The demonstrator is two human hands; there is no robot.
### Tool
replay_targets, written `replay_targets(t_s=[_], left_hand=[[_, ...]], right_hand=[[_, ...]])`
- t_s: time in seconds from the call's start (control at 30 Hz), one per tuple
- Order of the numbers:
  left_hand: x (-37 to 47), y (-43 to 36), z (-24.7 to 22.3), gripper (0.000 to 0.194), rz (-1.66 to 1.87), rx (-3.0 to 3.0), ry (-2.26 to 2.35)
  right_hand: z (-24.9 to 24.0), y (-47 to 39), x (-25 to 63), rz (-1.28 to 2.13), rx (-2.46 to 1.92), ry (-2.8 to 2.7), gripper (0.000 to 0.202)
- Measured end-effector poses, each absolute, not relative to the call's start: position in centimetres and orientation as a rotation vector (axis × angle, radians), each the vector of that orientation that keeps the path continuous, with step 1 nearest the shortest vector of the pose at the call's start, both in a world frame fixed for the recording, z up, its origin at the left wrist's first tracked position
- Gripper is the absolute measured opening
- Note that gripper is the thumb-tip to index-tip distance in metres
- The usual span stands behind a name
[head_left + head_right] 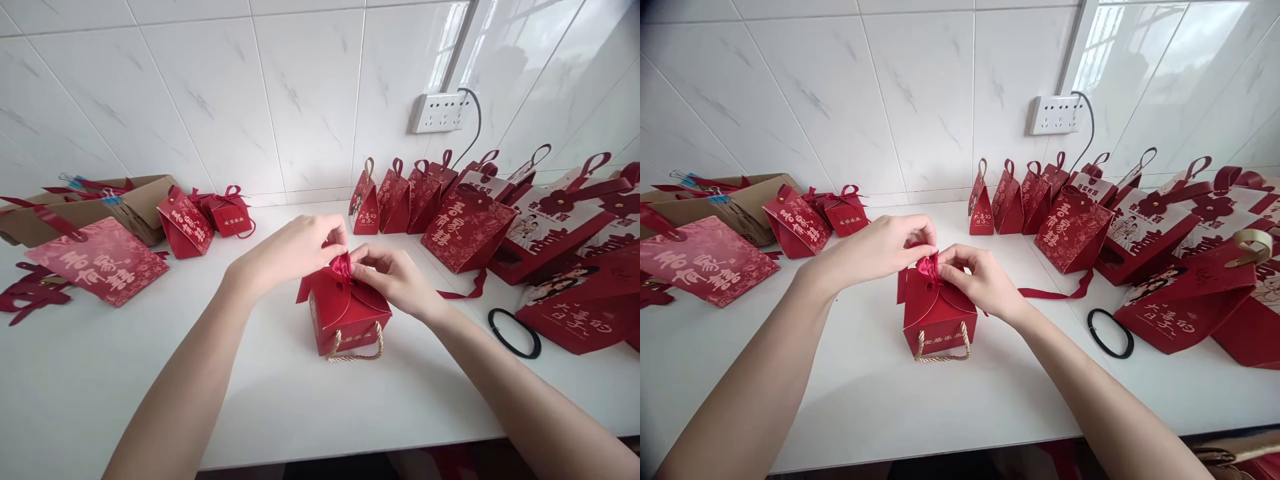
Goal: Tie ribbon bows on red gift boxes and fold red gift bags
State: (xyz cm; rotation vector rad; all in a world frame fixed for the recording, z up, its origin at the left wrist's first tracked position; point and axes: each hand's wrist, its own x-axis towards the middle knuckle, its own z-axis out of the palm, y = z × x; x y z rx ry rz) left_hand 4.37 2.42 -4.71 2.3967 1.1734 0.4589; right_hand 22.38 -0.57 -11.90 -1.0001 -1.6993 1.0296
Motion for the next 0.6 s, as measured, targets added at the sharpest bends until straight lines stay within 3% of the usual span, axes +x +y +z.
replay_targets(t_s=[0.17, 0.6], left_hand=[[4.7, 2.7, -4.6, 0.012, 0.564, 2.341, 1.166], [4.8, 3.0, -5.6, 0.019, 0.426, 2.397, 1.237]], right_hand=[[-11.8, -0.6, 22.4, 1.055, -1.016, -1.689, 0.015], [-11.7, -0.7, 22.0, 0.897, -1.060, -1.486, 0.016]])
